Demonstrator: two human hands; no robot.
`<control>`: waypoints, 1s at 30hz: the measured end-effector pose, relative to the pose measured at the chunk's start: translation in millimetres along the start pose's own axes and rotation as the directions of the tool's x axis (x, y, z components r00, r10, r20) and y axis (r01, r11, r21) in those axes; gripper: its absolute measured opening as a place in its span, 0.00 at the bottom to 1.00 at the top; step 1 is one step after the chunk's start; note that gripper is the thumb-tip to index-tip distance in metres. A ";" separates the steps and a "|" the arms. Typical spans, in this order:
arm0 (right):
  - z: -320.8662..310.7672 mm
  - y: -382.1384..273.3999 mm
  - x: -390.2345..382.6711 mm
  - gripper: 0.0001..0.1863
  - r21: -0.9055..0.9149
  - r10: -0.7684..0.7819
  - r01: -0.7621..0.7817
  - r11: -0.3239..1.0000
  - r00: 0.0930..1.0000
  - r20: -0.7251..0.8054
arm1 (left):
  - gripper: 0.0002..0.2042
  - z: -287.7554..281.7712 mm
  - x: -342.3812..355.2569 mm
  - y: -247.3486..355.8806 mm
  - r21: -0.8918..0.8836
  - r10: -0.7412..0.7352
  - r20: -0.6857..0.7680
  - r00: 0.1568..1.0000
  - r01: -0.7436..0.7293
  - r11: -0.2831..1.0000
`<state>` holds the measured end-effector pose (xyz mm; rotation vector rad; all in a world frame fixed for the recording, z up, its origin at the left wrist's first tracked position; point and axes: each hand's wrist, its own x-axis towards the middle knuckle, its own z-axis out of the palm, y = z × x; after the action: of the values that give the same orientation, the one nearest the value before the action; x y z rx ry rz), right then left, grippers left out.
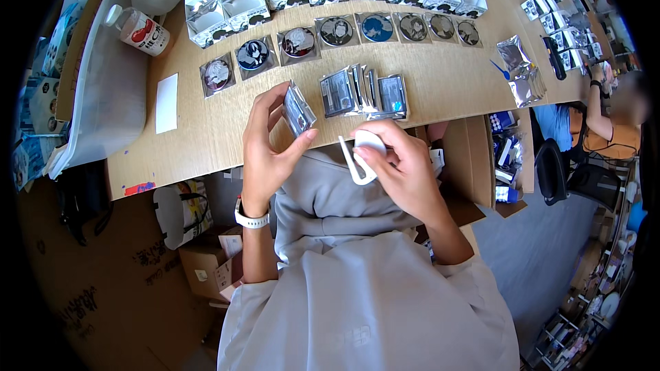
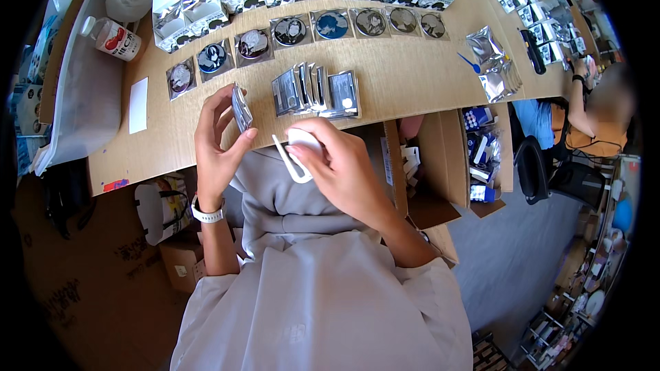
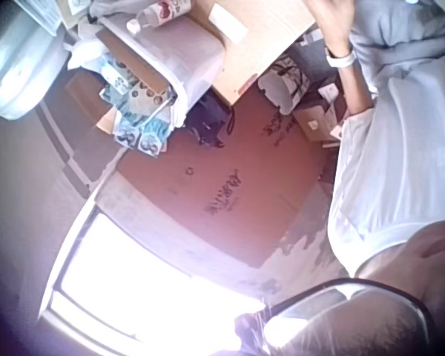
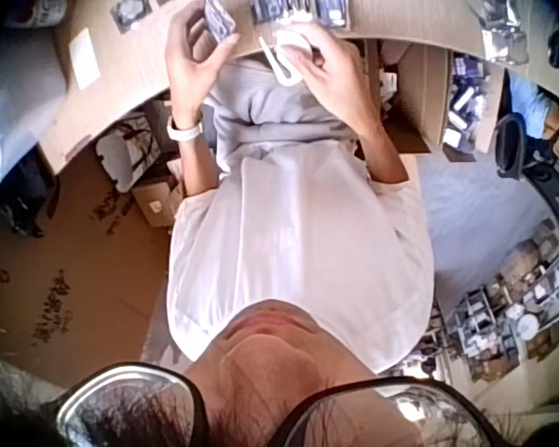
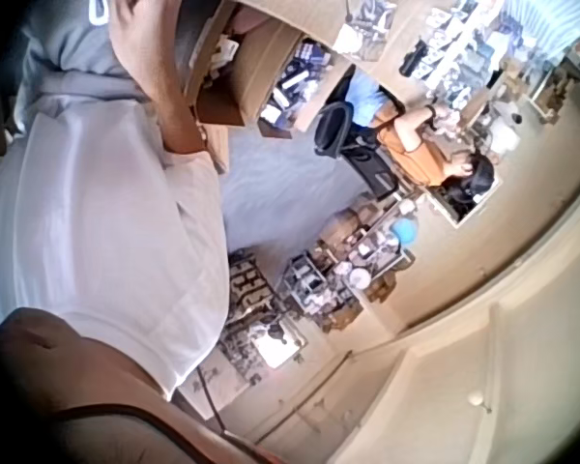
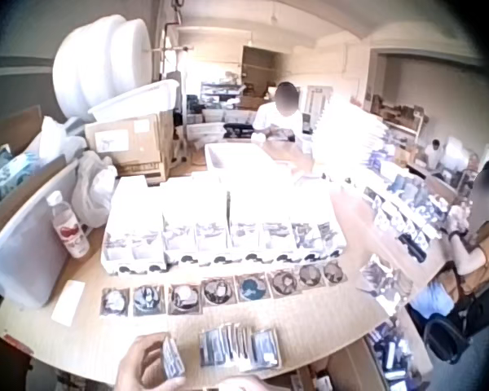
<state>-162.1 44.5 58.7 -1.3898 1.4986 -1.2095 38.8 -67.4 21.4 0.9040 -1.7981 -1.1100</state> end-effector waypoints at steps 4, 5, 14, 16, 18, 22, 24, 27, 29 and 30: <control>14.5 -8.2 10.8 0.15 -0.044 -0.130 0.127 0.991 0.989 -0.069 | 0.33 1.6 -3.9 11.1 0.018 -0.009 0.016 1.000 0.009 1.000; 15.6 -8.6 12.6 0.15 -0.049 -0.134 0.131 0.990 0.988 -0.071 | 0.33 2.2 -4.4 12.2 0.033 0.000 0.019 1.000 -0.001 0.999; 12.7 -6.2 14.5 0.14 -0.057 -0.193 0.188 0.980 0.977 -0.091 | 0.35 8.4 -5.5 11.7 0.157 0.108 -0.034 0.994 -0.102 0.982; 11.1 -8.2 12.9 0.14 -0.053 -0.155 0.151 0.987 0.984 -0.085 | 0.35 9.1 -5.5 12.0 0.161 0.113 -0.024 0.993 -0.107 0.981; 10.0 -9.3 13.8 0.13 -0.074 -0.105 0.100 0.992 0.991 -0.078 | 0.36 10.9 -5.7 11.6 0.172 0.120 -0.015 0.993 -0.116 0.978; 1.8 -21.7 13.2 0.13 -0.168 0.080 -0.088 0.982 0.995 -0.051 | 0.41 13.5 -7.2 13.7 0.243 0.193 0.035 0.981 -0.195 0.950; 0.3 -13.0 16.7 0.13 -0.151 -0.035 0.023 0.988 0.996 -0.076 | 0.44 15.7 -9.3 14.8 0.177 0.189 0.060 0.980 -0.197 0.964; -4.8 -7.1 17.7 0.11 -0.086 -0.162 0.155 0.984 0.984 -0.072 | 0.45 21.9 -19.9 14.8 -0.192 -0.033 0.047 0.998 0.042 0.981; -13.3 -14.0 17.6 0.11 -0.081 -0.173 0.175 0.981 0.984 0.030 | 0.40 15.3 -16.1 7.6 -0.252 -0.124 0.218 0.968 0.179 0.951; -15.5 -14.2 17.6 0.11 -0.077 -0.178 0.185 0.980 0.981 0.081 | 0.38 12.1 -14.9 4.8 -0.273 -0.163 0.302 0.939 0.249 0.929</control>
<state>-175.2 30.0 77.9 -1.6401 1.4099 -1.2019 33.3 -48.6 18.5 0.7932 -1.7033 -1.6723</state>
